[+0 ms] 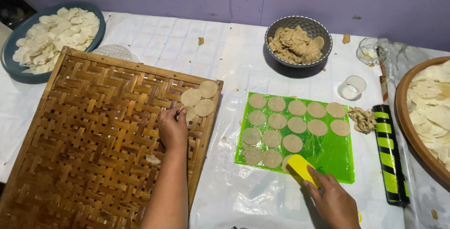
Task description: Rolling out dough and cutting it into circles for crackers using a round cutter and placing them on a tray.
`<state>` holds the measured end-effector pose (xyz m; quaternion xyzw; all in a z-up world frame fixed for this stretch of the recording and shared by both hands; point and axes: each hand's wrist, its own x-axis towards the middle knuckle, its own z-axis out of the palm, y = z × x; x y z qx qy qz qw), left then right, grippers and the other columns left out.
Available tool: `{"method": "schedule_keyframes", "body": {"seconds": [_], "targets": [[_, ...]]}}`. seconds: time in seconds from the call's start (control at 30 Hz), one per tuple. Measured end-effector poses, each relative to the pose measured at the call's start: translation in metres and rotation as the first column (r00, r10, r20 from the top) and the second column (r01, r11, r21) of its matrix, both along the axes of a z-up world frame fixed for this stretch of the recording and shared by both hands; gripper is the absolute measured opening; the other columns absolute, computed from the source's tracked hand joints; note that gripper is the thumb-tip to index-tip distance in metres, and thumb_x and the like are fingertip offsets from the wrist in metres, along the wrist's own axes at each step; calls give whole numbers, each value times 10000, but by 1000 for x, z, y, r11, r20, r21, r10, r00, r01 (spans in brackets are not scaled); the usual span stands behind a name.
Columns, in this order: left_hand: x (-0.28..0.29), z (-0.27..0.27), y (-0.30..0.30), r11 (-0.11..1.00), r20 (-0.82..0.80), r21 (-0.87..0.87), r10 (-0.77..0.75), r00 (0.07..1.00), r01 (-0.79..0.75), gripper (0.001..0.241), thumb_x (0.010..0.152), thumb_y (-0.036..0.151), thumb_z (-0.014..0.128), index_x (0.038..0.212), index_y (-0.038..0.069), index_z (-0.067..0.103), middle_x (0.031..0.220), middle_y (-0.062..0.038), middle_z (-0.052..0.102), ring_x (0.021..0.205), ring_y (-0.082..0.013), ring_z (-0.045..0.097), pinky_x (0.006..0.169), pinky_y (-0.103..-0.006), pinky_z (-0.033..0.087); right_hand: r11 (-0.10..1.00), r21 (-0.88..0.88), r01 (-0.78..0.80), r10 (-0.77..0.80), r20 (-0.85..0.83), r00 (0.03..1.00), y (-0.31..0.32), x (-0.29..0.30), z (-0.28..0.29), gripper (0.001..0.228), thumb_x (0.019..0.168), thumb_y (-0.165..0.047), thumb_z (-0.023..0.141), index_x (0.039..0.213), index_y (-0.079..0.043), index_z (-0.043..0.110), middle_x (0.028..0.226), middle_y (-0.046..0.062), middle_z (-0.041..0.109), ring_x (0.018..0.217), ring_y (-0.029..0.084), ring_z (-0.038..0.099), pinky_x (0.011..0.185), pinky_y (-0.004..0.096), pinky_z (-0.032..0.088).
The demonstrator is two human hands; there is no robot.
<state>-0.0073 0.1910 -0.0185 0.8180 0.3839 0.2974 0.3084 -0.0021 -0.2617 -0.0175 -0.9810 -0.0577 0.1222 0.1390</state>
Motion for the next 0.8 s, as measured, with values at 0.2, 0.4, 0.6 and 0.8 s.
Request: {"method": "schedule_keyframes", "body": {"seconds": [0.2, 0.4, 0.6, 0.8], "targets": [[1, 7, -1, 998, -73, 60, 0, 997, 4, 426, 872, 216, 785, 1274, 107, 696, 1190, -107, 651, 976, -312, 665, 812, -457, 545, 992, 27, 123, -124, 17, 992, -12, 9, 14, 518, 881, -482, 645, 1388, -377, 626, 1088, 35, 703, 969, 286, 720, 806, 439, 580], [-4, 14, -10, 970, -10, 235, 58, 998, -54, 602, 935, 228, 812, 1436, 45, 533, 1345, -198, 501, 1128, -369, 592, 890, -489, 508, 975, -203, 89, -79, 56, 995, -8, 23, 21, 495, 906, -443, 643, 1378, -297, 629, 1084, 103, 692, 969, 307, 713, 782, 445, 580], [-1, 39, -79, 978, 23, -26, -204, 979, 205, 506, 988, 235, 657, 1439, 60, 508, 1415, -181, 440, 1129, -301, 603, 904, -408, 580, 973, -206, -101, 138, 172, 975, 8, 35, 16, 428, 850, -360, 710, 1256, -226, 695, 977, 93, 706, 847, 307, 722, 734, 426, 575], [-4, 28, -126, 907, -95, -74, -421, 902, 416, 438, 955, 253, 659, 1369, 134, 577, 1473, -129, 464, 1148, -306, 645, 930, -402, 584, 960, -229, -162, 204, 176, 963, 15, 40, 21, 393, 846, -345, 728, 1206, -188, 716, 960, 111, 701, 800, 320, 715, 715, 428, 570]]}}
